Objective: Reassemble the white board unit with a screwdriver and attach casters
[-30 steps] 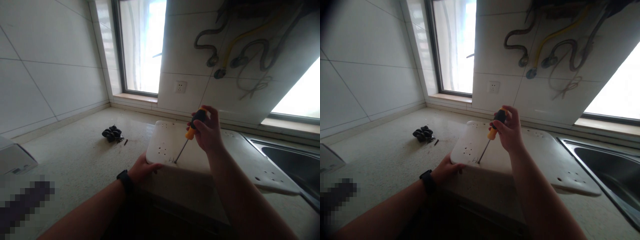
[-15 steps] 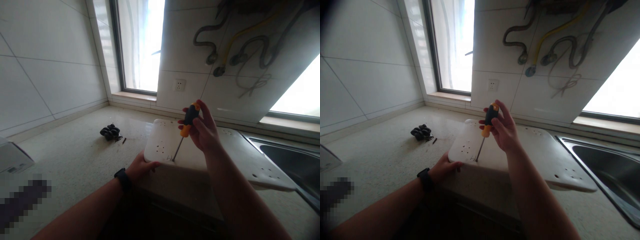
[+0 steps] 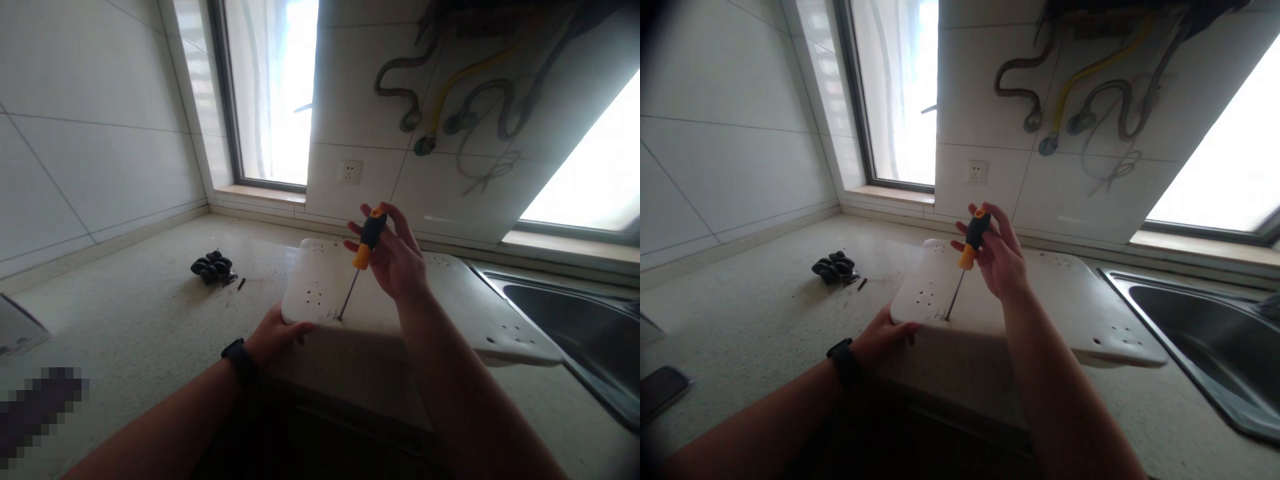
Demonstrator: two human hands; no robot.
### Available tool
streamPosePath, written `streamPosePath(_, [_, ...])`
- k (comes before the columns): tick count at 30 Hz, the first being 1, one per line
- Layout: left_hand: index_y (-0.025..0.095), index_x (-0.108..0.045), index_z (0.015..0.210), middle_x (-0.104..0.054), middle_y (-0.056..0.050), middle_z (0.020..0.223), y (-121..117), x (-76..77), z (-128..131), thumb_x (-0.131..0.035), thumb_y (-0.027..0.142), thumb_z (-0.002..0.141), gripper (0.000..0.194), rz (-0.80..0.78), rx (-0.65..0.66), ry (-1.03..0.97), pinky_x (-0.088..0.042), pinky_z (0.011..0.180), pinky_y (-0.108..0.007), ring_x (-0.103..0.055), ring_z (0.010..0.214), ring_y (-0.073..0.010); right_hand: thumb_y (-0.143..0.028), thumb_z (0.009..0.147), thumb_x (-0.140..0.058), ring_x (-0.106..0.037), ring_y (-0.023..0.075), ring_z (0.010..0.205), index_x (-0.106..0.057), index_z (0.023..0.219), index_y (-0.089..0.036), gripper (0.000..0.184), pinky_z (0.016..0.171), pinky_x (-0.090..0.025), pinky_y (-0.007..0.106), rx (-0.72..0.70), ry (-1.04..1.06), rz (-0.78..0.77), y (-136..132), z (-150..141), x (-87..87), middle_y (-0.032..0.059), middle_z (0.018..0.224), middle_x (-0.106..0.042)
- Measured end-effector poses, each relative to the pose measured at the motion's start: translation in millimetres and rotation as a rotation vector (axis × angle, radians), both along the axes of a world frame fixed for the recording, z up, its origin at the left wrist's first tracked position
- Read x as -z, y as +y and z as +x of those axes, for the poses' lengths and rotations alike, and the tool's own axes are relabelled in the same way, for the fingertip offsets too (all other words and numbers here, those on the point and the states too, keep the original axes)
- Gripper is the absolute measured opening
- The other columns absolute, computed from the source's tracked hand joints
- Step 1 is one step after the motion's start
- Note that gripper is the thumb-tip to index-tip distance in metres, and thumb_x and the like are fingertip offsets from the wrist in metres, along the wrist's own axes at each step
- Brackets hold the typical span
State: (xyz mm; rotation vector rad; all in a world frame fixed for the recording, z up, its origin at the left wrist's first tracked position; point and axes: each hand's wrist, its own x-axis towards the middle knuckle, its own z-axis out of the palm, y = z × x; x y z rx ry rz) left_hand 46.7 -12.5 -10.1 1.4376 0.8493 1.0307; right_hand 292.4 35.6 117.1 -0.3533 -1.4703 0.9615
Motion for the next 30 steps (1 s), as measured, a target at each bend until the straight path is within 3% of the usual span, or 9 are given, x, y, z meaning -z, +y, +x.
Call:
streamPosePath(3, [0.014,-0.062,0.108,-0.070,-0.005,0.090,-1,-0.7,0,-0.081,0.043,0.077,0.047,-0.004,0.000,-0.006,-0.053,0.056,-0.027,-0.062,0.064,-0.0135,-0.035,0.096,-0.060,-0.069,0.0229,0.115,-0.037,0.147,-0.046,0.057,0.092,-0.063,0.051,-0.043,-0.050,0.026,1,0,1.6,0.0018,0.151,-0.050])
streamPosePath(7, [0.014,-0.061,0.108,-0.069,-0.004,0.087,-2,-2.5,1,-0.081,0.043,0.078,0.046,0.000,0.013,0.008,-0.053,0.057,-0.027,-0.062,0.063,-0.0134,-0.037,0.090,-0.071,-0.073,0.0166,0.089,-0.033,0.151,-0.048,0.073,0.077,-0.068,0.040,-0.008,-0.059,0.034,6,-2,-0.2,0.0018,0.138,-0.056])
streamPosePath(11, [0.014,-0.061,0.104,-0.068,-0.003,0.082,-3,-4.3,2,-0.082,0.045,0.075,0.047,0.006,-0.015,0.002,-0.051,0.055,-0.026,-0.061,0.062,-0.0135,-0.040,0.083,-0.078,-0.072,0.0154,0.077,-0.044,0.139,-0.038,0.066,0.070,-0.068,0.037,0.097,-0.140,-0.007,8,-8,-8.8,0.0038,0.134,-0.056])
streamPosePath(16, [0.015,-0.061,0.103,-0.068,-0.002,0.081,-5,-7.4,2,-0.082,0.046,0.075,0.047,-0.009,-0.021,0.013,-0.050,0.054,-0.026,-0.061,0.060,-0.0134,-0.036,0.081,-0.079,-0.066,0.0090,0.072,-0.046,0.127,-0.034,0.057,0.067,-0.065,0.029,0.336,-0.163,0.119,0,-13,-15.6,0.0017,0.123,-0.053])
streamPosePath(20, [0.015,-0.061,0.103,-0.068,-0.002,0.081,-6,-7.5,2,-0.082,0.045,0.075,0.047,0.003,-0.026,0.009,-0.051,0.055,-0.027,-0.061,0.060,-0.0134,-0.032,0.084,-0.077,-0.067,0.0104,0.076,-0.045,0.121,-0.032,0.049,0.066,-0.064,0.028,0.306,-0.244,0.173,-11,-13,-23.6,0.0015,0.118,-0.057])
streamPosePath(24, [0.014,-0.062,0.108,-0.069,-0.004,0.085,-5,-4.1,2,-0.082,0.046,0.075,0.050,-0.004,-0.026,-0.011,-0.051,0.055,-0.027,-0.061,0.061,-0.0138,-0.031,0.095,-0.063,-0.069,0.0180,0.105,-0.044,0.122,-0.031,0.033,0.085,-0.064,0.039,0.081,-0.387,0.233,-26,-9,-44.4,0.0071,0.142,-0.052])
streamPosePath(26, [0.014,-0.062,0.110,-0.071,-0.006,0.089,-4,-3.1,2,-0.082,0.046,0.075,0.052,-0.011,-0.029,-0.012,-0.052,0.056,-0.028,-0.062,0.062,-0.0142,-0.030,0.095,-0.063,-0.066,0.0210,0.115,-0.045,0.122,-0.029,0.033,0.089,-0.063,0.040,0.077,-0.534,0.273,-33,-5,-60.1,0.0085,0.144,-0.053])
streamPosePath(30, [0.013,-0.062,0.110,-0.071,-0.006,0.089,-4,-4.6,2,-0.082,0.046,0.076,0.052,0.002,-0.013,-0.004,-0.053,0.057,-0.028,-0.062,0.063,-0.0142,-0.033,0.088,-0.074,-0.070,0.0200,0.092,-0.053,0.129,-0.029,0.047,0.079,-0.060,0.039,0.250,-0.909,0.397,-37,2,-94.9,0.0047,0.115,-0.068])
